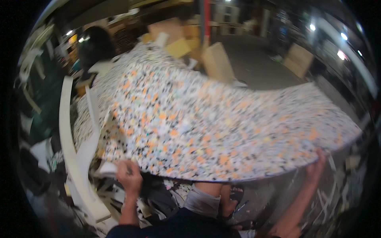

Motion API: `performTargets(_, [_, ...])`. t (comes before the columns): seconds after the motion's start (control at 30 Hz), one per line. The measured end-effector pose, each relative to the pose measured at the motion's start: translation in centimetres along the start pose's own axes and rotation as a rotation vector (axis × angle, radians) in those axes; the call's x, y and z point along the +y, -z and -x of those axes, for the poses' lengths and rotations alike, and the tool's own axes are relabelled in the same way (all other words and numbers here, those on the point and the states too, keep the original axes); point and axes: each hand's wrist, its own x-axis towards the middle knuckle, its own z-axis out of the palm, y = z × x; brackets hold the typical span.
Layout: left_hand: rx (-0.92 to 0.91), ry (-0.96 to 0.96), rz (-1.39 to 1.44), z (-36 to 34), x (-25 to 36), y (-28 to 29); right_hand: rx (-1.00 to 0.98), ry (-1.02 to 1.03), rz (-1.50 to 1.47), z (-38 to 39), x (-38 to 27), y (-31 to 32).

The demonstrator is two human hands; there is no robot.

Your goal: The person measures and marks a speckled composite sheet using a metal ruler and a blue pen, then cuts the sheet along the marked lines. The person places the cut sheet into a wooden frame and adjusts it to fit.

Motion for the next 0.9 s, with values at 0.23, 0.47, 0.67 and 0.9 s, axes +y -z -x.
performTargets(0.23, [-0.356,1.254,1.035,6.0,3.8,-8.2,0.335,-0.193,-0.276,1.7,11.6,8.8])
performTargets(0.47, [-0.504,1.271,1.458,8.2,7.1,-8.9,0.233,-0.247,-0.484,3.5,16.8,14.2])
performTargets(0.67, [-0.249,0.764,1.235,-4.7,16.3,-12.7,0.353,-0.124,-0.5,5.0,13.5,16.0])
performTargets(0.9, [-0.582,0.246,1.38,-15.4,33.9,-15.4,0.435,0.063,-0.266,6.8,6.9,15.3])
